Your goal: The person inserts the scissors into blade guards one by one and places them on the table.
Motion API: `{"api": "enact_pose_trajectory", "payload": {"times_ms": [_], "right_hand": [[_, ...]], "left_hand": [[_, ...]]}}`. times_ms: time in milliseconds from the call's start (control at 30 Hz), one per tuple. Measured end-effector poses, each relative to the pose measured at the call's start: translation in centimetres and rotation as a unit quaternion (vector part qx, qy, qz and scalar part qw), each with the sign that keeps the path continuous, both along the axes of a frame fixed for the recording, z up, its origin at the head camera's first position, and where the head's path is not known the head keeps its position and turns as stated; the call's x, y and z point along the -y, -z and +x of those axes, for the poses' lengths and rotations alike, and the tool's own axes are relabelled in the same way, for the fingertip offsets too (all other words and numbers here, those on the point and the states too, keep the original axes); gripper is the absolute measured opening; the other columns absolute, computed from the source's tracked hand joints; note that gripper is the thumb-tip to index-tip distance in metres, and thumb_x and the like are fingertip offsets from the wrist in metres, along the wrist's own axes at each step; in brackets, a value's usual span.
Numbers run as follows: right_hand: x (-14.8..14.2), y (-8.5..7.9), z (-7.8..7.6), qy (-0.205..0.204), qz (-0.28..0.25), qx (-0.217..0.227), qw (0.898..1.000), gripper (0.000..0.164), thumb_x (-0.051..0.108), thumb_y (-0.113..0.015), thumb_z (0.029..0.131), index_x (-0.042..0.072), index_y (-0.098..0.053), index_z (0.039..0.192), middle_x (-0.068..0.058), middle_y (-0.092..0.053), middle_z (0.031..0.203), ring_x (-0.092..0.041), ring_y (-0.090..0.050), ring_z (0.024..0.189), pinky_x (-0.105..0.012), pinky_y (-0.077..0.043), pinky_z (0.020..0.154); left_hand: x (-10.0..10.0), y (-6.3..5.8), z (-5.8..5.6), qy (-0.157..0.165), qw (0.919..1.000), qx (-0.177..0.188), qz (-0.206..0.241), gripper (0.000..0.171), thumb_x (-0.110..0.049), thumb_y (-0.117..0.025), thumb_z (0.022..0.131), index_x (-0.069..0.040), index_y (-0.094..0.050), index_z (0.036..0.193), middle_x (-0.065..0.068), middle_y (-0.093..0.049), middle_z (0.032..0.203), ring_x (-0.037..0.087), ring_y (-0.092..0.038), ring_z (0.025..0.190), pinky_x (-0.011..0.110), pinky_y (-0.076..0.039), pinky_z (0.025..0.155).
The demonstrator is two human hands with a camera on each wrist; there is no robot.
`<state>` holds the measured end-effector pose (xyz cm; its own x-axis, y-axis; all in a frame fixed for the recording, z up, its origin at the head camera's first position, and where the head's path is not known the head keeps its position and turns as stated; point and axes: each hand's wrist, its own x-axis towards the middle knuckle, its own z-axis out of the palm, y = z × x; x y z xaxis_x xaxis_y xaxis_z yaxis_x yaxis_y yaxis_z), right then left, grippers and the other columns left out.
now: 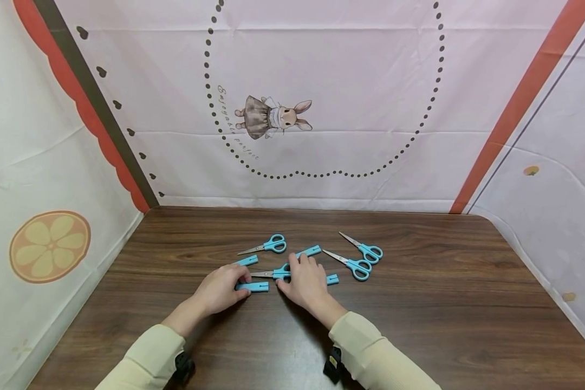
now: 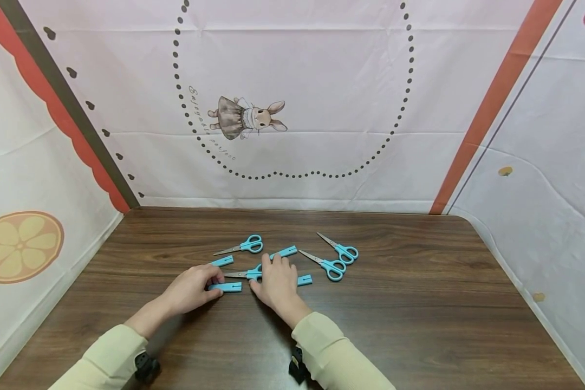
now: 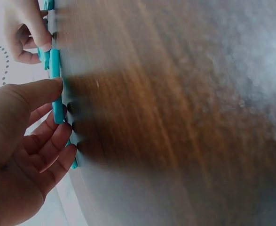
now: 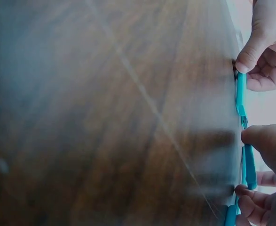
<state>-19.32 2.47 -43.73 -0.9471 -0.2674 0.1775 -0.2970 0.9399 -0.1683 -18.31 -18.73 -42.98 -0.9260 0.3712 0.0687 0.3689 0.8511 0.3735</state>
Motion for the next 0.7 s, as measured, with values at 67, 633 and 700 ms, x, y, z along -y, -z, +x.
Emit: {"api": "enact_pose_trajectory", "payload": {"times_ms": [67, 633, 700], "right_hand": [[-0.02, -0.01, 0.01, 0.000, -0.001, -0.003, 1.000, 0.049, 0.050, -0.062, 0.081, 0.012, -0.053, 0.110, -0.008, -0.059, 0.100, -0.027, -0.057, 0.091, -0.042, -0.047, 0.071], [-0.35, -0.35, -0.09, 0.012, -0.022, 0.015, 1.000, 0.051, 0.048, -0.063, 0.081, 0.006, -0.056, 0.111, -0.006, -0.063, 0.097, -0.022, -0.061, 0.082, -0.037, -0.049, 0.065], [-0.43, -0.47, -0.06, 0.011, -0.021, 0.011, 1.000, 0.051, 0.048, -0.063, 0.081, 0.007, -0.056, 0.110, -0.005, -0.063, 0.094, -0.021, -0.061, 0.078, -0.035, -0.049, 0.061]], "left_hand": [[-0.03, -0.01, 0.02, 0.001, 1.0000, 0.002, 0.001, 0.015, -0.021, -0.075, 0.076, -0.020, -0.062, 0.084, -0.008, -0.057, 0.079, 0.006, -0.048, 0.069, 0.028, -0.041, 0.063], [-0.01, -0.03, 0.22, 0.012, 0.9999, -0.005, -0.011, 0.013, -0.022, -0.074, 0.077, -0.022, -0.067, 0.088, -0.010, -0.056, 0.081, 0.004, -0.049, 0.071, 0.026, -0.042, 0.063], [0.00, -0.04, 0.23, 0.010, 0.9999, -0.003, -0.011, 0.013, -0.023, -0.074, 0.077, -0.022, -0.066, 0.088, -0.010, -0.056, 0.080, 0.004, -0.048, 0.069, 0.026, -0.041, 0.062]]}}
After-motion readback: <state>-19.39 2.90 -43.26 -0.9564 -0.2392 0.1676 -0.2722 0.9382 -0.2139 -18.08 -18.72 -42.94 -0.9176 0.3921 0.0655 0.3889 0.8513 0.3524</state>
